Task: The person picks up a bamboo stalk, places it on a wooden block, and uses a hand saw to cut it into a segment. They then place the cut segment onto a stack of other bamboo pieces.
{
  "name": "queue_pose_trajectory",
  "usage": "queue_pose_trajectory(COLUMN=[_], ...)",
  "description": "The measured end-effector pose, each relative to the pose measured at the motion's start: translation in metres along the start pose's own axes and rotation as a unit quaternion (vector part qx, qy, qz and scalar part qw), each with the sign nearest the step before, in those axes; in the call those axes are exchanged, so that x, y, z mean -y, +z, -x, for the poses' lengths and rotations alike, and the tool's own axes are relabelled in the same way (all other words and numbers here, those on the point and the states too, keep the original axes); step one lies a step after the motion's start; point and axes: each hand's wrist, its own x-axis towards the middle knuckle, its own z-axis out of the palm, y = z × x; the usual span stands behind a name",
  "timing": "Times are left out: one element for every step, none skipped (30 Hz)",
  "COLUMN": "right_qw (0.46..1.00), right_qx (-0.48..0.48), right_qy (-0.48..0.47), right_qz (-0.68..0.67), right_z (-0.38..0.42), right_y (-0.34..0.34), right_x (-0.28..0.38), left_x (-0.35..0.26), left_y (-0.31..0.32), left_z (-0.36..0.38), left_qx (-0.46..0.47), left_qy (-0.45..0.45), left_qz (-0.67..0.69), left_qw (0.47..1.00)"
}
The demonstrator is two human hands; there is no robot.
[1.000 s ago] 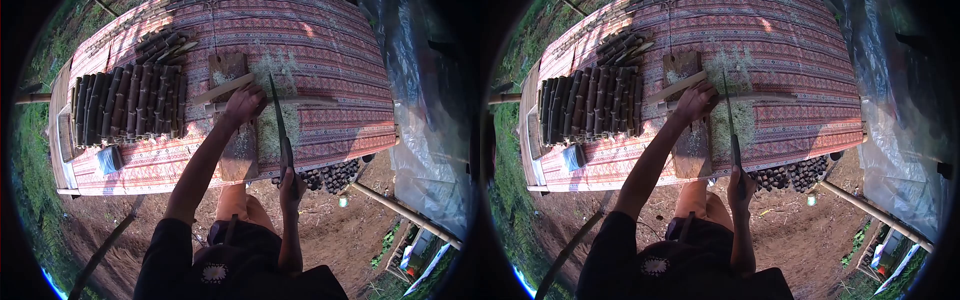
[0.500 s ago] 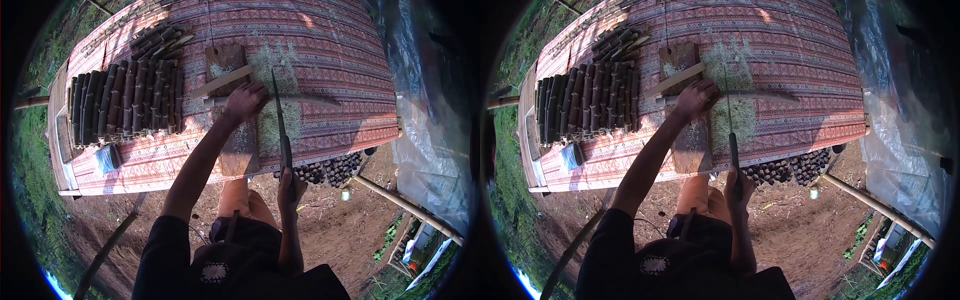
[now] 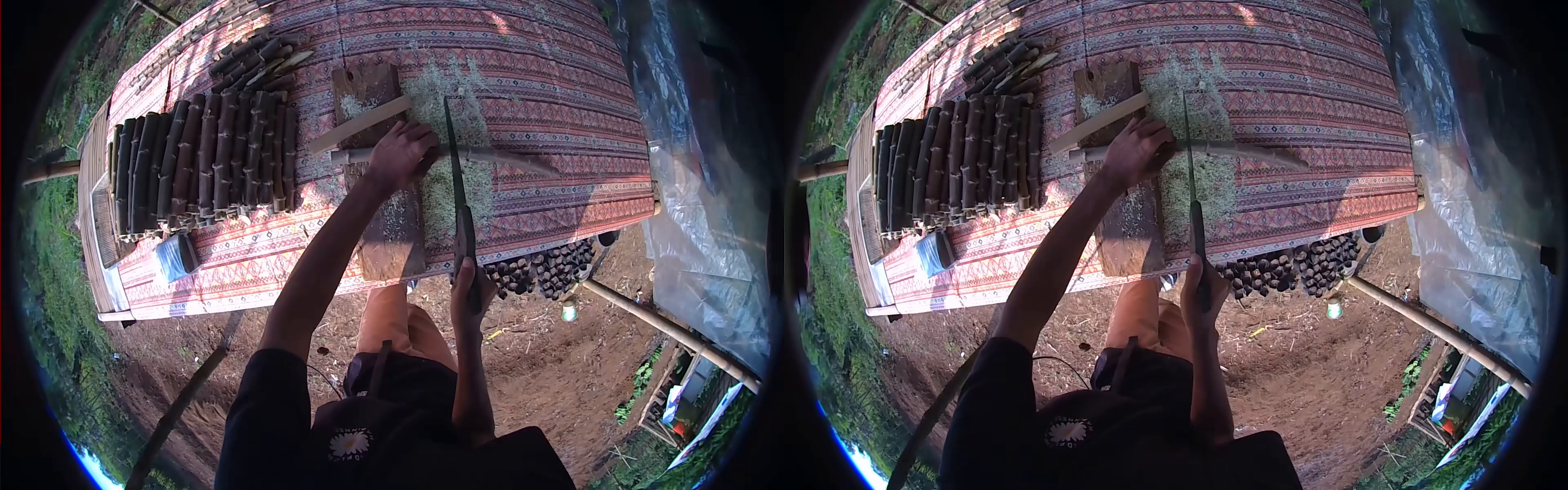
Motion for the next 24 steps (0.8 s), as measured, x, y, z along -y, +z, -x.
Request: queue_pose_trajectory(right_qw=[0.999, 0.996, 0.996, 0.996, 0.997, 0.998, 0.999, 0.998, 0.998, 0.996, 0.992, 0.995, 0.995, 0.997, 0.998, 0.998, 0.998, 0.997, 0.997, 0.994, 0.994, 0.996, 0.994, 0.996], right_qx=[0.011, 0.0, -0.002, -0.016, -0.031, -0.021, -0.003, 0.0, 0.005, -0.032, -0.065, -0.054, -0.059, -0.035, -0.013, 0.001, -0.001, -0.018, -0.033, -0.054, -0.053, -0.047, -0.043, -0.035], right_qy=[-0.033, -0.072, -0.08, -0.081, -0.071, -0.047, -0.049, -0.057, -0.057, -0.079, -0.092, -0.076, -0.078, -0.063, -0.057, -0.058, -0.06, -0.068, -0.068, -0.058, -0.06, -0.071, -0.096, -0.075], right_qz=[0.024, 0.046, 0.039, 0.017, -0.001, -0.021, 0.013, 0.007, 0.002, -0.026, -0.049, -0.021, -0.022, -0.015, -0.011, -0.025, -0.027, -0.025, -0.02, -0.072, -0.071, -0.025, 0.017, -0.04], right_z=[-0.016, -0.014, -0.017, -0.006, 0.009, 0.001, -0.015, -0.028, -0.029, -0.024, -0.003, 0.008, -0.003, -0.012, -0.031, -0.048, -0.043, -0.033, -0.016, -0.007, -0.016, -0.023, -0.044, -0.063], right_y=[0.006, 0.007, 0.009, 0.005, 0.001, 0.009, 0.014, 0.022, 0.026, 0.025, 0.018, 0.011, 0.016, 0.021, 0.026, 0.029, 0.026, 0.021, 0.017, 0.022, 0.031, 0.039, 0.049, 0.056], right_x=[-0.001, -0.001, -0.002, -0.005, -0.008, -0.008, 0.001, -0.003, -0.007, -0.004, -0.004, -0.005, -0.009, -0.013, -0.008, -0.005, -0.005, -0.009, -0.014, -0.018, -0.022, -0.023, -0.024, -0.016], left_x=[0.0, -0.005, 0.003, 0.006, 0.0, -0.002, -0.008, -0.003, -0.002, 0.004, 0.003, -0.002, 0.001, -0.004, -0.005, -0.002, -0.001, 0.002, -0.001, -0.003, -0.004, -0.003, -0.002, -0.002], left_y=[0.001, 0.001, -0.004, -0.004, -0.001, 0.003, 0.003, -0.002, -0.006, -0.007, -0.006, -0.004, -0.003, -0.002, -0.003, -0.003, -0.004, -0.003, -0.002, 0.0, 0.001, 0.0, -0.001, -0.002], left_z=[-0.003, 0.004, 0.0, 0.0, 0.006, 0.004, 0.007, 0.0, -0.002, -0.006, -0.002, 0.002, -0.002, 0.004, 0.002, 0.002, 0.005, 0.003, 0.008, 0.008, 0.008, 0.003, -0.001, 0.0], left_qx=[-0.006, 0.011, 0.019, 0.021, 0.008, -0.015, -0.01, 0.01, 0.039, 0.035, 0.017, 0.001, -0.001, 0.02, 0.034, 0.032, 0.025, 0.015, 0.018, 0.012, 0.004, 0.021, 0.016, 0.009], left_qy=[0.002, 0.004, 0.012, 0.012, 0.004, -0.001, -0.004, -0.008, -0.016, -0.011, 0.001, 0.014, 0.02, -0.003, -0.022, -0.019, -0.002, 0.019, 0.02, 0.01, -0.004, -0.035, -0.035, -0.021], left_qz=[-0.001, 0.011, 0.01, 0.005, -0.001, -0.009, -0.002, -0.005, -0.004, -0.011, -0.01, -0.002, -0.003, 0.003, 0.002, -0.001, 0.013, 0.026, 0.029, 0.014, -0.001, -0.001, -0.004, 0.008], left_qw=[1.0, 1.0, 1.0, 1.0, 1.0, 1.0, 1.0, 1.0, 0.999, 0.999, 1.0, 1.0, 1.0, 1.0, 0.999, 0.999, 1.0, 0.999, 0.999, 1.0, 1.0, 0.999, 0.999, 1.0])
